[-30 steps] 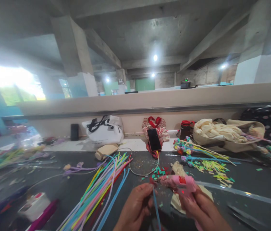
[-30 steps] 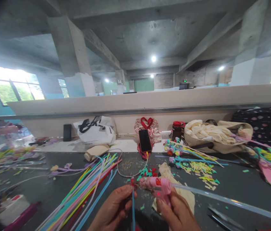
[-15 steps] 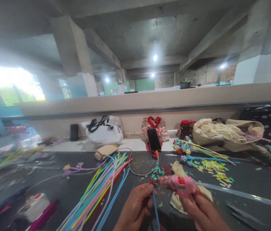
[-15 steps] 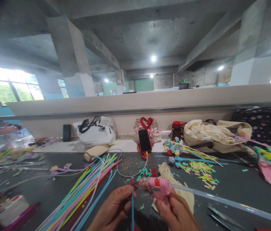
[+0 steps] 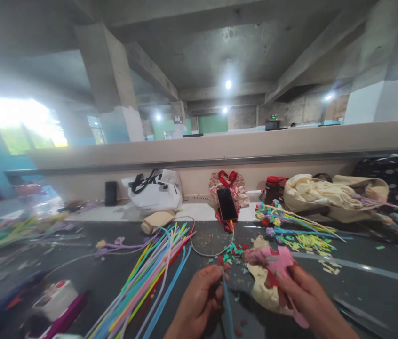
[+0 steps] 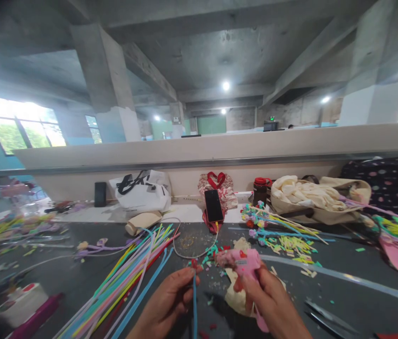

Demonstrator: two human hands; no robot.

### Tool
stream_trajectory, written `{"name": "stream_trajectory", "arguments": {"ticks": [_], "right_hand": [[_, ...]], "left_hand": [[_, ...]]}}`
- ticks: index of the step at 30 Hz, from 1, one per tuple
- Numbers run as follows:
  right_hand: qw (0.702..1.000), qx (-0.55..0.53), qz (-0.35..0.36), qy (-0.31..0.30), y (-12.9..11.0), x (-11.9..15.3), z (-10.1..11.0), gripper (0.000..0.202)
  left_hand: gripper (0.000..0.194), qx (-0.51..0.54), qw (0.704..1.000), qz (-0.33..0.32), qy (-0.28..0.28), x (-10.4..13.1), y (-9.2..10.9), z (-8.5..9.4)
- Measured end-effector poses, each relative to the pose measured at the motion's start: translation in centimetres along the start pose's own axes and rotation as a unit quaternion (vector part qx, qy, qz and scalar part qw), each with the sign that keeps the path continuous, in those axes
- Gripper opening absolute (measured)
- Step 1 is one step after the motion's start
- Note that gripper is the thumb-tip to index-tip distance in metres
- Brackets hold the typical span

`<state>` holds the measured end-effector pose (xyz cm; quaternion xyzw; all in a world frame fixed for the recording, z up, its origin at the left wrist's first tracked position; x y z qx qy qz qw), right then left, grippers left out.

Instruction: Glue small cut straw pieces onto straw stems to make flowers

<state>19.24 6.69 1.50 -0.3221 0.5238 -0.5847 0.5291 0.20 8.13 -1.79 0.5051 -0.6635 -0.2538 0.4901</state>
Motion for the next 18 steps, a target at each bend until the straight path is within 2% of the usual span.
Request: {"name": "stream_trajectory", "arguments": {"ticks": [4, 7, 9, 11, 13, 16, 18], "right_hand": [[0.994, -0.049, -0.089, 0.039, 1.7, -1.6, 1.0, 0.032], [0.992, -0.039, -0.120, 0.014, 2.9, -2.2, 1.0, 0.033], [0.994, 0.022, -0.102, -0.005, 3.6, -2.6, 1.2, 0.034], [0.990, 0.134, -0.050, -0.005, 3.8, -3.1, 1.8, 0.032], [0.960, 0.280, 0.007, 0.000, 3.7, -3.2, 2.6, 0.033], [0.878, 0.475, 0.056, 0.003, 2.7, -2.7, 3.4, 0.040], [0.829, 0.552, 0.086, 0.032, 1.0, -2.0, 3.6, 0.040]], "left_hand": [[0.022, -0.005, 1.000, -0.009, 0.010, -0.1, 0.5, 0.4], [0.021, -0.002, 1.000, -0.002, 0.006, -0.3, 0.5, 0.6], [0.021, -0.001, 1.000, 0.003, -0.001, -0.3, 0.4, 0.6], [0.022, -0.001, 1.000, 0.006, -0.008, -0.2, 0.4, 0.5], [0.022, 0.000, 1.000, 0.006, -0.016, 0.0, 0.4, 0.4], [0.022, 0.003, 1.000, 0.005, -0.028, 0.4, 0.6, 0.2], [0.022, 0.006, 0.999, 0.007, -0.037, 0.5, 0.7, 0.1]]}}
Point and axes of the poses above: each hand's wrist, its own x-axis away from the middle knuckle, its own z-axis out of the back of the hand, y = z × x, the point moved 8 cm from there along -x, towards the middle knuckle, and after that the axes turned 14 degrees about y, right-handed, at the moved point
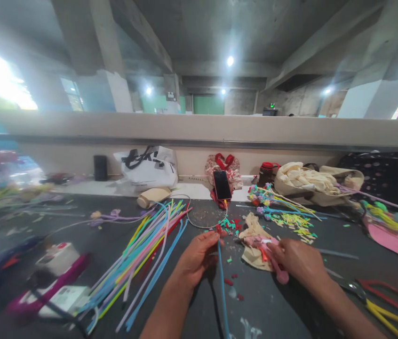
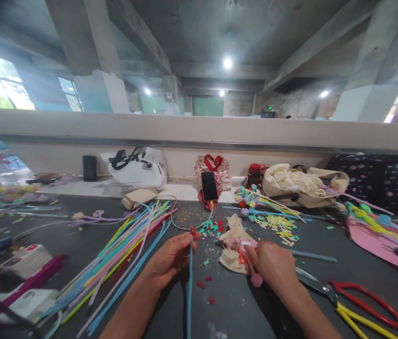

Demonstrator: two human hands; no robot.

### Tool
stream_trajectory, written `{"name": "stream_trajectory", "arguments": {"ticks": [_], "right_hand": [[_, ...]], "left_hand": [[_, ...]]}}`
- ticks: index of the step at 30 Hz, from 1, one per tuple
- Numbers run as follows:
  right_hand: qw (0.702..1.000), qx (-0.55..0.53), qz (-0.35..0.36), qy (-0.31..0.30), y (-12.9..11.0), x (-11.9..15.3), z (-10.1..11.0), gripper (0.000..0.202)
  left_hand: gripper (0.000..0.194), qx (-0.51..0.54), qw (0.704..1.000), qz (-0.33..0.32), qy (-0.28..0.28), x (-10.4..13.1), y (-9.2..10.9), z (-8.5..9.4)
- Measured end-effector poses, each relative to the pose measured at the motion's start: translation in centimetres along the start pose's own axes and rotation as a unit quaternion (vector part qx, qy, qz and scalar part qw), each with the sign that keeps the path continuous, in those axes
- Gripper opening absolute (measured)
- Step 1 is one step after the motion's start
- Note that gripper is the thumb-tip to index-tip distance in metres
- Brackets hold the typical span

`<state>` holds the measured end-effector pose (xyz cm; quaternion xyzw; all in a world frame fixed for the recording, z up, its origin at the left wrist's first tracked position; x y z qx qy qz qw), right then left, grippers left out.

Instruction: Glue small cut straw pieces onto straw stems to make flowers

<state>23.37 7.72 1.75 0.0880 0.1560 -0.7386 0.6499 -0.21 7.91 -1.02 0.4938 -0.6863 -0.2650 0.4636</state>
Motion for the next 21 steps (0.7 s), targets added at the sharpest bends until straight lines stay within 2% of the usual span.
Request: {"name": "stream_trajectory", "arguments": {"ticks": [1, 3, 4, 6, 7, 9, 17, 19, 21], "right_hand": [[0.999, 0.017, 0.016, 0.025, -0.7, 0.3, 0.9, 0.036], [0.995, -0.038, 0.086, 0.031, -3.3, 1.3, 1.7, 0.027], [0.986, -0.096, 0.136, 0.010, -4.9, 2.1, 1.7, 0.022], [0.945, -0.214, 0.240, -0.060, -8.2, 4.1, 1.2, 0.015], [0.923, -0.251, 0.278, -0.087, -9.4, 5.1, 0.9, 0.014], [0.899, -0.279, 0.318, -0.111, -10.8, 6.6, 0.3, 0.013], [0.911, -0.183, 0.357, -0.092, -11.8, 7.8, -1.6, 0.013], [0.916, -0.200, 0.334, -0.094, -11.7, 7.5, -1.5, 0.012], [0.913, -0.278, 0.282, -0.101, -11.5, 6.6, -0.8, 0.013]], "left_hand": [[0.022, 0.002, 1.000, 0.001, -0.004, 0.0, 0.0, 0.0], [0.022, 0.006, 1.000, 0.003, -0.007, 0.0, 0.1, 0.0], [0.021, 0.007, 1.000, 0.004, -0.008, 0.0, 0.1, 0.0], [0.019, 0.009, 1.000, 0.004, -0.006, 0.0, 0.1, 0.1], [0.018, 0.008, 1.000, 0.004, -0.005, 0.0, 0.1, 0.1], [0.018, 0.006, 1.000, 0.004, -0.004, 0.0, 0.1, 0.1], [0.022, -0.001, 1.000, 0.003, -0.016, 0.3, -0.1, -0.4], [0.022, -0.003, 1.000, 0.004, -0.017, 0.4, -0.2, -0.5], [0.023, -0.005, 1.000, 0.003, -0.019, 0.5, -0.2, -0.7]]}}
Point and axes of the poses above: each hand's wrist, its own x-axis away from the middle knuckle, its own z-axis out of the back of the hand, y = z × x, the point moved 8 cm from there along -x, towards the middle knuckle, and after that the axes turned 14 degrees about y, right-handed, at the moved point
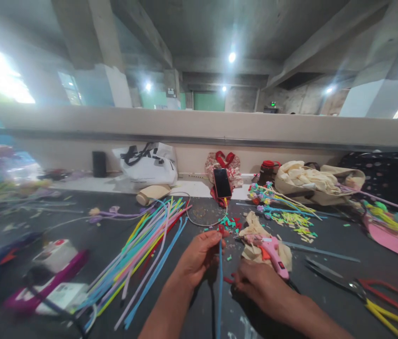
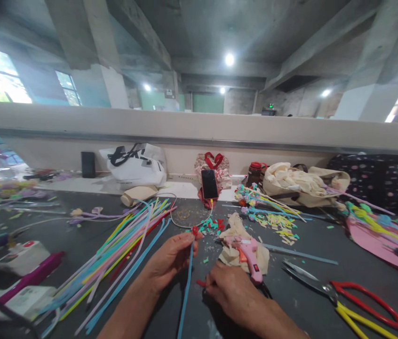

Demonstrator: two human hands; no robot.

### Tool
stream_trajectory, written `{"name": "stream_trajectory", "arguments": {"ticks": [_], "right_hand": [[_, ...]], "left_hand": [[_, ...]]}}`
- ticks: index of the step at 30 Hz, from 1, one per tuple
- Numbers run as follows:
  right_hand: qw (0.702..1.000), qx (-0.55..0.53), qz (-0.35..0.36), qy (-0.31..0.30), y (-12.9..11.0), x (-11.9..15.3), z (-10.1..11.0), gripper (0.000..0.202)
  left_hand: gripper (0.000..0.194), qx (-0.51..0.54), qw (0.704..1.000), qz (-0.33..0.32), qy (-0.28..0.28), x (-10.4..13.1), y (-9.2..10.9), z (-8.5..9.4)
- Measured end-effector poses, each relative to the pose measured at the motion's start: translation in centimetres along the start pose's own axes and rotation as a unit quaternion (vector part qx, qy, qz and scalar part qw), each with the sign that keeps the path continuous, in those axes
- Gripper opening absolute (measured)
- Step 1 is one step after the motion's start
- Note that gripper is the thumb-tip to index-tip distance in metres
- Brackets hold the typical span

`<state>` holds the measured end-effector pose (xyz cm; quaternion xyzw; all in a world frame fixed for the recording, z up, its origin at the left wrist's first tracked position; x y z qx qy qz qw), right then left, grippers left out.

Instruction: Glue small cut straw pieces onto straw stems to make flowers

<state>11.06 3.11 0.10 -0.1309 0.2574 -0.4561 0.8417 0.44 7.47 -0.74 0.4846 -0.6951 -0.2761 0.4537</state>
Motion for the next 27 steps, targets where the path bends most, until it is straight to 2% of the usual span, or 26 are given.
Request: {"name": "stream_trajectory", "arguments": {"ticks": [2, 5, 8, 11, 15, 22, 27], "right_hand": [[0.991, -0.125, -0.054, 0.019, 0.4, -0.8, 1.1, 0.013], [0.948, -0.292, -0.127, 0.009, 1.1, -2.3, 1.8, 0.014], [0.912, -0.380, -0.154, 0.010, 1.5, -3.8, 2.0, 0.016], [0.898, -0.410, -0.160, 0.028, 2.2, -4.5, 2.4, 0.016], [0.889, -0.421, -0.166, 0.063, 3.5, -4.1, 3.7, 0.014], [0.895, -0.395, -0.196, 0.066, 4.6, -3.5, 4.1, 0.017], [0.918, -0.366, -0.138, 0.062, 3.7, -3.8, 3.9, 0.009]], "left_hand": [[0.023, -0.005, 1.000, 0.000, -0.005, 0.1, -0.1, -0.2], [0.024, -0.015, 1.000, 0.004, -0.022, 0.1, -0.5, -0.6], [0.024, -0.011, 1.000, 0.011, -0.027, -0.1, -1.0, -0.6], [0.022, -0.004, 1.000, 0.025, -0.019, -0.4, -1.4, -0.5], [0.021, -0.006, 0.999, 0.043, -0.013, -0.4, -2.0, -0.7], [0.023, -0.074, 0.995, 0.060, 0.000, -0.3, -3.0, -1.0], [0.021, -0.110, 0.993, 0.046, -0.028, -0.4, -3.4, -1.4]]}}
Point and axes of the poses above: each hand's wrist, its own x-axis away from the middle knuckle, its own z-axis out of the back of the hand, y = z × x, the point moved 8 cm from there along -x, towards the middle knuckle, and after that the axes turned 14 degrees about y, right-handed, at the moved point
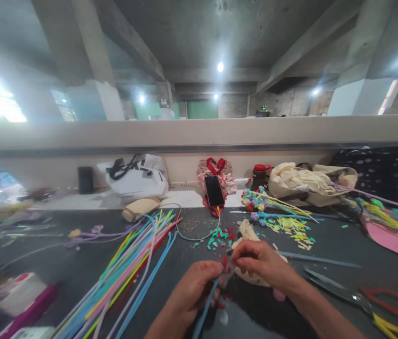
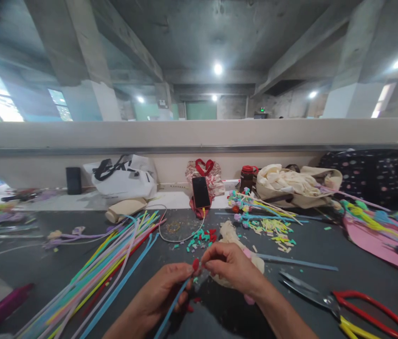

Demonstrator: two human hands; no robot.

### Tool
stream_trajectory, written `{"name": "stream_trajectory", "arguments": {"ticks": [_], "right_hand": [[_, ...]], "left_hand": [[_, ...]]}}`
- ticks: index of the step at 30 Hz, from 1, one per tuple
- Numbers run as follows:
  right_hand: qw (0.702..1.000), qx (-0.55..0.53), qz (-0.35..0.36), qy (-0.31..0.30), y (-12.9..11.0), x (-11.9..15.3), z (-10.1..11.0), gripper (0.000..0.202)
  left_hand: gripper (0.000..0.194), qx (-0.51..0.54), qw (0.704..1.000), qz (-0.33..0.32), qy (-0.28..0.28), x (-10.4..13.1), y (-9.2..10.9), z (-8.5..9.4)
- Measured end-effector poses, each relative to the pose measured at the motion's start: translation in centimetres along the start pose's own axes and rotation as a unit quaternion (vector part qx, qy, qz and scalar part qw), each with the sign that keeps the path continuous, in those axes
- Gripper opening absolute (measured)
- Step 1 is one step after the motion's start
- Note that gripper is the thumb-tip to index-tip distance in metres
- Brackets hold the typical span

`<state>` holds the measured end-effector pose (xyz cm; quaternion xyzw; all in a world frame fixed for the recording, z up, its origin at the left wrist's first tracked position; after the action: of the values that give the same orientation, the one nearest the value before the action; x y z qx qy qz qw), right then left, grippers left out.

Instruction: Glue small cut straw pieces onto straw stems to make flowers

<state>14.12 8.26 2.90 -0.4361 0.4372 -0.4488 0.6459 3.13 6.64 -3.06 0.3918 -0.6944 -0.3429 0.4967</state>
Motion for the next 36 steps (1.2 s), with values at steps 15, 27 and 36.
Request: {"name": "stream_trajectory", "arguments": {"ticks": [15, 27, 36], "right_hand": [[1.000, 0.013, -0.011, -0.014, 1.5, -0.2, -0.3, 0.019], [0.997, 0.072, -0.002, -0.022, 2.1, 0.5, -1.2, 0.018], [0.975, 0.210, 0.070, -0.006, 0.9, 0.6, -1.2, 0.014]], "left_hand": [[0.030, -0.117, 0.992, -0.023, 0.028, -0.4, -0.6, 0.4], [0.023, -0.219, 0.975, -0.022, 0.042, -0.4, -1.0, 0.4], [0.029, -0.240, 0.969, -0.038, 0.038, -0.4, -1.1, 0.2]]}}
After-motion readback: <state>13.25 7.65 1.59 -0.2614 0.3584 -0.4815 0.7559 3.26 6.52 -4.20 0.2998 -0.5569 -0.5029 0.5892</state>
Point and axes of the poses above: each hand's wrist, its own x-axis away from the middle knuckle, its own z-axis out of the back of the hand, y = z × x, the point moved 8 cm from there along -x, towards the middle knuckle, and after that the axes turned 14 degrees about y, right-handed, at the moved point
